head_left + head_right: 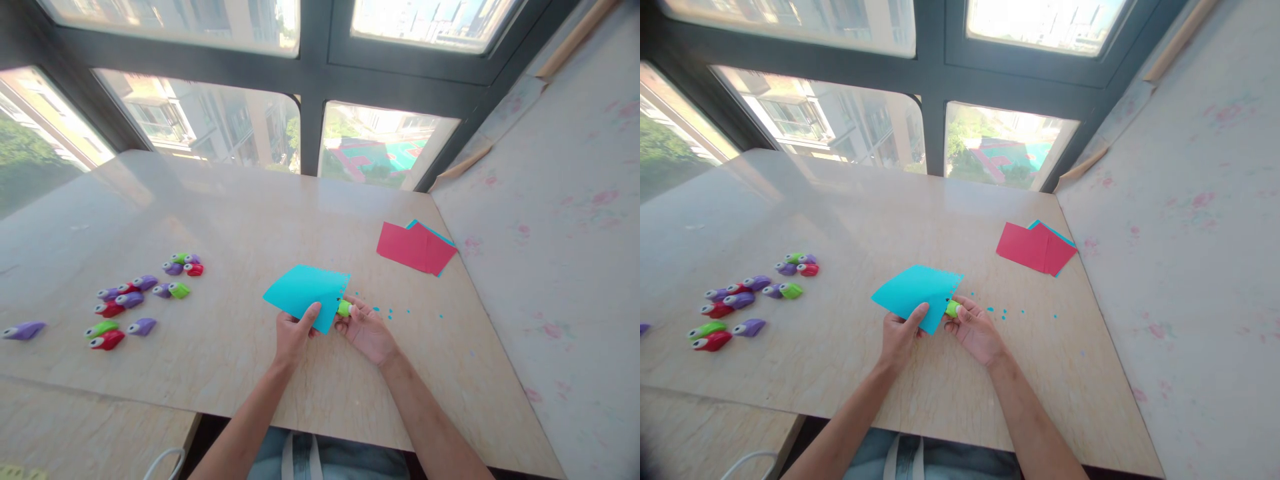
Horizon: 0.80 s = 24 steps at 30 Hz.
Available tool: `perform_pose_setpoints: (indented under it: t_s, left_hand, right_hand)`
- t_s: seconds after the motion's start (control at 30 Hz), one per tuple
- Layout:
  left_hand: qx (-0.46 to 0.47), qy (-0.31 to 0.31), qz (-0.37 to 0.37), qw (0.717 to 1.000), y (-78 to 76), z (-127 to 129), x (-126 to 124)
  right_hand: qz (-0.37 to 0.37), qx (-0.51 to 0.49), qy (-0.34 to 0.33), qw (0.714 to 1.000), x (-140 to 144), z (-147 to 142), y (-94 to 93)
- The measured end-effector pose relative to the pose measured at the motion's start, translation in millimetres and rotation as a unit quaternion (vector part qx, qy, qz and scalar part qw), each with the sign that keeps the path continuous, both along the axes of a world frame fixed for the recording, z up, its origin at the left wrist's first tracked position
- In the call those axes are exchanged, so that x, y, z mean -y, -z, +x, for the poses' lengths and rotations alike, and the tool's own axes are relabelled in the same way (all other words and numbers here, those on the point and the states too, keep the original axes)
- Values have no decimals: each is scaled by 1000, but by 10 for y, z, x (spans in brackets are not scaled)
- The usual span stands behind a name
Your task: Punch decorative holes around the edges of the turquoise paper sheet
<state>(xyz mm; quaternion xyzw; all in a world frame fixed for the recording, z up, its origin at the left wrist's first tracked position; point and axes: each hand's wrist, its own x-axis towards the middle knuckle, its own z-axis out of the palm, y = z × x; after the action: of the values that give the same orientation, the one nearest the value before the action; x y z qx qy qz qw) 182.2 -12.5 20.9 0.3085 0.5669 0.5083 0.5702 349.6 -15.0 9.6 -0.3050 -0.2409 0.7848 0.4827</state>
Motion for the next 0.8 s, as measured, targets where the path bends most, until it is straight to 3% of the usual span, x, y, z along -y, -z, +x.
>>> perform_pose_setpoints:
  t_s: [0.57,0.8]
  left_hand:
    - [-64,-29,9,997,-57,17,42]
    - [-84,-21,9,996,-34,11,63]
  right_hand:
    - [5,55,10,998,-1,-10,-35]
    - [-3,148,64,987,16,-40,-93]
